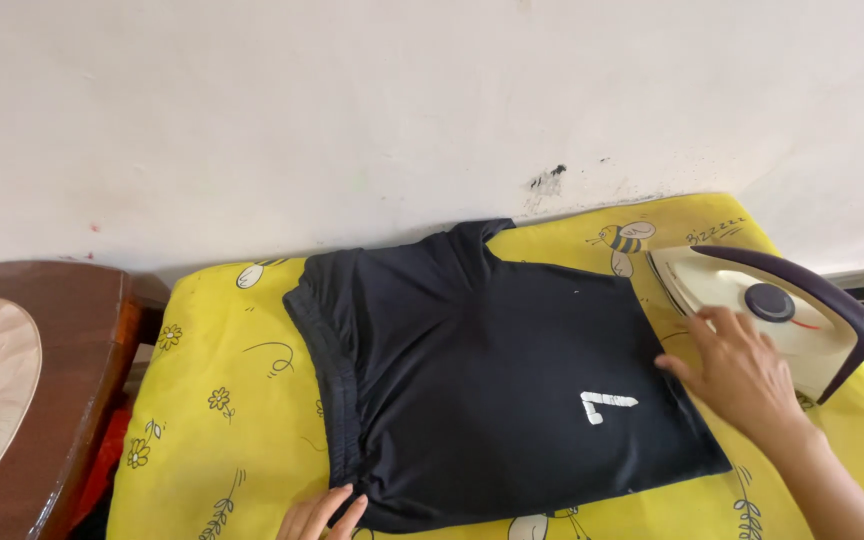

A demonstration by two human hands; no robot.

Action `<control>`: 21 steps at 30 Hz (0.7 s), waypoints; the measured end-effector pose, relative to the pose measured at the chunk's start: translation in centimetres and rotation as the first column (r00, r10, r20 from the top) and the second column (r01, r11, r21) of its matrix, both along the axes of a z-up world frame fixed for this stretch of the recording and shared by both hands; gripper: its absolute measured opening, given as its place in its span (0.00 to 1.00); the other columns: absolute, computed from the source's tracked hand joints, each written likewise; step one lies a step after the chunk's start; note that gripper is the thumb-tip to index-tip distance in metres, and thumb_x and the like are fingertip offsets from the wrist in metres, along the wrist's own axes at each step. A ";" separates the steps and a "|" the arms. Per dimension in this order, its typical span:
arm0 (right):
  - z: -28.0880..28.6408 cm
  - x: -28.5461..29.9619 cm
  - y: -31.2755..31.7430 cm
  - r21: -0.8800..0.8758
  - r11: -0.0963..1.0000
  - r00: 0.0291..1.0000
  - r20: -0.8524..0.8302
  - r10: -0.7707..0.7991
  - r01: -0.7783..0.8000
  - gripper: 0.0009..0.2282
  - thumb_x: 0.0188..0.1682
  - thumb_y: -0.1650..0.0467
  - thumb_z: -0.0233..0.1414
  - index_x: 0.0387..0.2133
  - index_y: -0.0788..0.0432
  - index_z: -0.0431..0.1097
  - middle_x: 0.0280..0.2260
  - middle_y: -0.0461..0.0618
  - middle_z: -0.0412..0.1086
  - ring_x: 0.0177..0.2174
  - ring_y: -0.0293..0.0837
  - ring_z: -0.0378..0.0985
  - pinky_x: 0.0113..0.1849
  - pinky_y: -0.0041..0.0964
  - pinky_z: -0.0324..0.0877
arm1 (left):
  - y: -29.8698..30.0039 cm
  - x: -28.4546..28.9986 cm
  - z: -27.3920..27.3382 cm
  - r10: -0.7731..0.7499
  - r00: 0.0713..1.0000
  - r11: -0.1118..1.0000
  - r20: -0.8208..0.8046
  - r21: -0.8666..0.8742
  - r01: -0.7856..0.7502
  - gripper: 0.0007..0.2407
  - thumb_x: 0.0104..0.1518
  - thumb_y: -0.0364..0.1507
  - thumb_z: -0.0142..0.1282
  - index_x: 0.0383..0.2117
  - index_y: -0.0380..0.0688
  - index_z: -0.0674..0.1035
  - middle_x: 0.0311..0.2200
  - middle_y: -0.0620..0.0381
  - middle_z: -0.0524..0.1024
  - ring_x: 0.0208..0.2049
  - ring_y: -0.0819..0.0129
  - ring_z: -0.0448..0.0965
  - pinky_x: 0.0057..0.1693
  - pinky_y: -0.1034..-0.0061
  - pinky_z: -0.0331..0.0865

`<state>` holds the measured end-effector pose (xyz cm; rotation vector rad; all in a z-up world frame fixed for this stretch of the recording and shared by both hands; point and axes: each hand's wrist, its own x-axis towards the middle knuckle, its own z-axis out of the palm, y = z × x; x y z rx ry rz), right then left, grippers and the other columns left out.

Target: The person irons a black t-shirt on a yellow patterned surface. They use a white electric iron to smooth the fabric, repeatedly adjusting the shirt's position and flipping it over to iron different sections.

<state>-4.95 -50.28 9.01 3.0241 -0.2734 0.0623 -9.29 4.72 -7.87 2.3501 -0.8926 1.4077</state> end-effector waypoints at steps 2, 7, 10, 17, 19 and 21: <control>-1.5 -3.1 1.0 0.083 0.992 0.990 -0.115 -0.082 0.092 0.27 0.47 0.49 0.48 0.56 0.45 0.60 0.55 0.51 0.66 0.51 0.53 0.74 0.42 0.55 0.83 | -0.1 0.1 2.4 -0.034 0.999 0.999 -0.039 0.028 0.035 0.14 0.65 0.26 0.40 0.41 0.61 0.82 0.41 0.64 0.81 0.35 0.68 0.83 0.41 0.71 0.75; -7.6 -6.8 2.0 0.084 0.991 0.990 -0.107 -0.092 0.101 0.27 0.52 0.64 0.48 0.67 0.35 0.51 0.55 0.51 0.66 0.48 0.58 0.73 0.42 0.56 0.80 | -0.2 0.5 5.8 -0.031 0.978 0.962 -0.205 0.260 0.084 0.19 0.60 0.24 0.35 0.49 0.53 0.81 0.53 0.54 0.77 0.45 0.59 0.79 0.49 0.59 0.72; -7.2 -7.0 1.7 0.210 0.970 0.975 -0.205 -0.083 0.127 0.37 0.42 0.82 0.42 0.64 0.32 0.55 0.42 0.52 0.64 0.30 0.62 0.81 0.35 0.57 0.78 | -0.3 0.5 7.6 -0.067 0.857 0.927 -0.511 0.285 0.242 0.19 0.51 0.23 0.50 0.51 0.45 0.77 0.50 0.52 0.74 0.44 0.54 0.73 0.52 0.56 0.66; -6.1 -10.3 0.6 0.062 0.989 0.812 -0.580 -0.072 0.132 0.38 0.48 0.77 0.38 0.60 0.06 0.53 0.42 0.33 0.66 0.41 0.44 0.86 0.49 0.41 0.75 | 1.4 -2.9 9.8 -0.020 0.741 0.886 -0.671 0.332 0.325 0.04 0.47 0.22 0.49 0.24 0.49 0.73 0.25 0.58 0.70 0.28 0.56 0.68 0.38 0.62 0.61; -6.7 -10.4 1.1 0.091 0.990 0.816 -0.578 -0.034 0.106 0.36 0.47 0.75 0.39 0.58 0.07 0.54 0.41 0.33 0.67 0.40 0.43 0.86 0.48 0.41 0.75 | 2.8 -4.7 7.7 -0.019 0.694 0.872 -0.719 0.328 0.364 0.02 0.45 0.26 0.51 0.23 0.50 0.73 0.24 0.57 0.70 0.28 0.55 0.69 0.37 0.62 0.61; -7.3 -10.5 1.7 0.176 0.983 0.839 -0.541 0.056 0.048 0.28 0.47 0.72 0.41 0.53 0.12 0.58 0.37 0.32 0.69 0.37 0.41 0.86 0.45 0.39 0.75 | 4.2 -6.9 4.9 -0.060 0.606 0.856 -0.793 0.271 0.440 0.12 0.62 0.37 0.43 0.22 0.49 0.69 0.21 0.58 0.65 0.25 0.59 0.65 0.36 0.63 0.58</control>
